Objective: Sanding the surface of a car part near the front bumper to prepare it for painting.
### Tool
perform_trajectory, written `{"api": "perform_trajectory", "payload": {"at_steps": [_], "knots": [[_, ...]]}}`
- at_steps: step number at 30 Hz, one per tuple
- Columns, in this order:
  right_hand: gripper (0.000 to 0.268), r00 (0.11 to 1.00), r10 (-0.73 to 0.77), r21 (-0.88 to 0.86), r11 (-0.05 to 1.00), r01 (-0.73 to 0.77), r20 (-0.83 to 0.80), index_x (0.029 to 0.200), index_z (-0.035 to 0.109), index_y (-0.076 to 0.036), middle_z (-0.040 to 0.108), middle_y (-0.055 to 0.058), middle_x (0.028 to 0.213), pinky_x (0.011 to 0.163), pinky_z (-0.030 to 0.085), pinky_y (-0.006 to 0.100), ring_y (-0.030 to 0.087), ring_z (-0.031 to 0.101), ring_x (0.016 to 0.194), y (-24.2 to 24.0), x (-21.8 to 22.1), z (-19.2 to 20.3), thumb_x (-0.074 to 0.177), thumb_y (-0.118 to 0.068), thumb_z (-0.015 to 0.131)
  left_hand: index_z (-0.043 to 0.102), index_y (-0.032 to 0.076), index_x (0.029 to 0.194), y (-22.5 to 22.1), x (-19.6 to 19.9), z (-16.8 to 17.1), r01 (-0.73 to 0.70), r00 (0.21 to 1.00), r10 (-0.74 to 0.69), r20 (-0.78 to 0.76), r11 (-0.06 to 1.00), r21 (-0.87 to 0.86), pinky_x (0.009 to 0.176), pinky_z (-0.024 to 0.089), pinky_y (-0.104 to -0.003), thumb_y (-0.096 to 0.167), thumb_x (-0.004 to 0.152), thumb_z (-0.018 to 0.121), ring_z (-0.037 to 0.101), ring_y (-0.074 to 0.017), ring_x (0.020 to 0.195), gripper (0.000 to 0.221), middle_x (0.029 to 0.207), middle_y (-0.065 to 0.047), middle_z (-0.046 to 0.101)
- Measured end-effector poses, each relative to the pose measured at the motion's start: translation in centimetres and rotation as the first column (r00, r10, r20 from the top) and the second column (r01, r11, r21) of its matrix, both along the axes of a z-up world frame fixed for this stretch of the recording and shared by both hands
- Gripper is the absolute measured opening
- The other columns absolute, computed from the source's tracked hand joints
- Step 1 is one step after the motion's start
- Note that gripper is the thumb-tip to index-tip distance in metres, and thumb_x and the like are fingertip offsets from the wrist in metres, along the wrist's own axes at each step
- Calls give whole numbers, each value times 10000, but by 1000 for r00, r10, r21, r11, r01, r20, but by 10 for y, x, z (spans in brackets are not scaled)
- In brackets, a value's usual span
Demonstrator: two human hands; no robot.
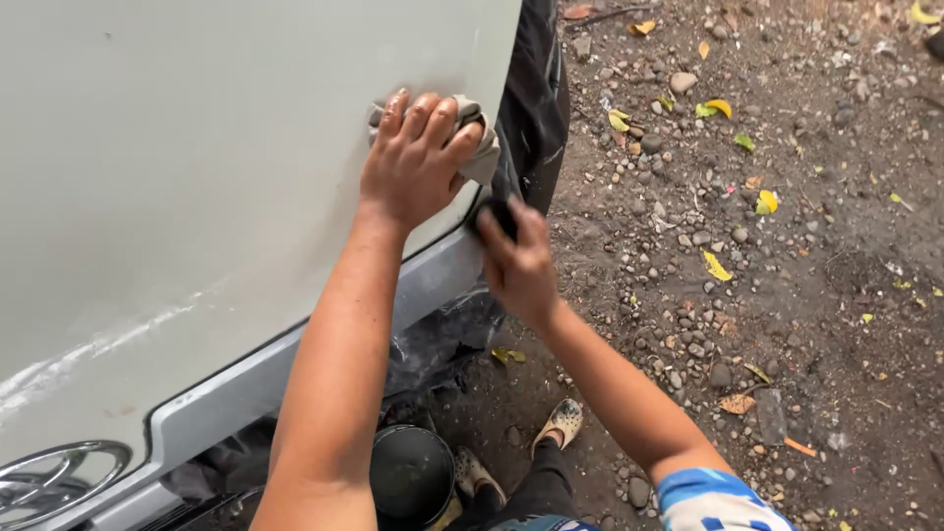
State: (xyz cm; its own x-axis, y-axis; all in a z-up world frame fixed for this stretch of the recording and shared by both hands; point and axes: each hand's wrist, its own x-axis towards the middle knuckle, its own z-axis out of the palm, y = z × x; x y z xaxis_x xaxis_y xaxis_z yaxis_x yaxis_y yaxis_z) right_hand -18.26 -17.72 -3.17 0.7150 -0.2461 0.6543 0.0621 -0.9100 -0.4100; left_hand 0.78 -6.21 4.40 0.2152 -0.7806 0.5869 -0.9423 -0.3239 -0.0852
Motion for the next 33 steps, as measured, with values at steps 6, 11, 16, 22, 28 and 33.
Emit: {"api": "perform_trajectory", "payload": {"at_steps": [6,11,16,22,28,33], "knots": [[504,997,43,7,999,-42,-63,1418,623,-111,574,312,1413,1115,485,569,474,563,1273,-26,5,14,923,-88,720,575,225,1336,-10,0,10,6,1000,-6,-3,1000,12,1206,297,-559,300,923,715,512,-301,1353,442,1399,-90,577],[527,992,123,-39,992,-123,-2,1403,631,-104,565,298,1407,1127,489,551,470,558,1301,-19,-11,18,886,-91,732,585,209,1328,-23,-3,18,13,999,-13,-38,1000,11,1205,297,-569,311,910,723,507,-307,1354,452,1391,-97,575],[566,984,177,151,974,-171,-30,1348,615,-107,504,260,1414,1073,519,497,457,571,1274,-31,-4,37,803,-99,767,596,223,1317,-26,-6,21,-7,999,8,-41,1000,21,1202,310,-558,300,884,734,507,-305,1349,461,1385,-92,571],[627,976,202,214,960,-181,-83,1363,615,-95,530,210,1351,981,570,454,378,647,1165,-41,-3,27,809,-189,894,590,214,1313,-27,-7,23,-6,999,7,-34,1000,21,1198,322,-552,301,877,738,510,-305,1336,468,1379,-91,572],[570,979,191,189,966,-176,-65,1299,645,-117,532,178,1329,924,607,412,327,692,1112,-39,-1,30,803,-204,911,569,211,1307,-26,-6,21,-11,1000,11,-20,1000,7,1192,324,-550,306,899,736,509,-300,1342,451,1374,-90,568],[509,980,194,148,971,-186,-42,1286,672,-98,541,206,1370,984,584,443,372,667,1174,-34,-3,35,823,-174,872,569,210,1310,-25,-6,19,-16,1000,16,-10,1000,13,1193,322,-552,304,900,734,507,-303,1345,451,1383,-92,567]]}}
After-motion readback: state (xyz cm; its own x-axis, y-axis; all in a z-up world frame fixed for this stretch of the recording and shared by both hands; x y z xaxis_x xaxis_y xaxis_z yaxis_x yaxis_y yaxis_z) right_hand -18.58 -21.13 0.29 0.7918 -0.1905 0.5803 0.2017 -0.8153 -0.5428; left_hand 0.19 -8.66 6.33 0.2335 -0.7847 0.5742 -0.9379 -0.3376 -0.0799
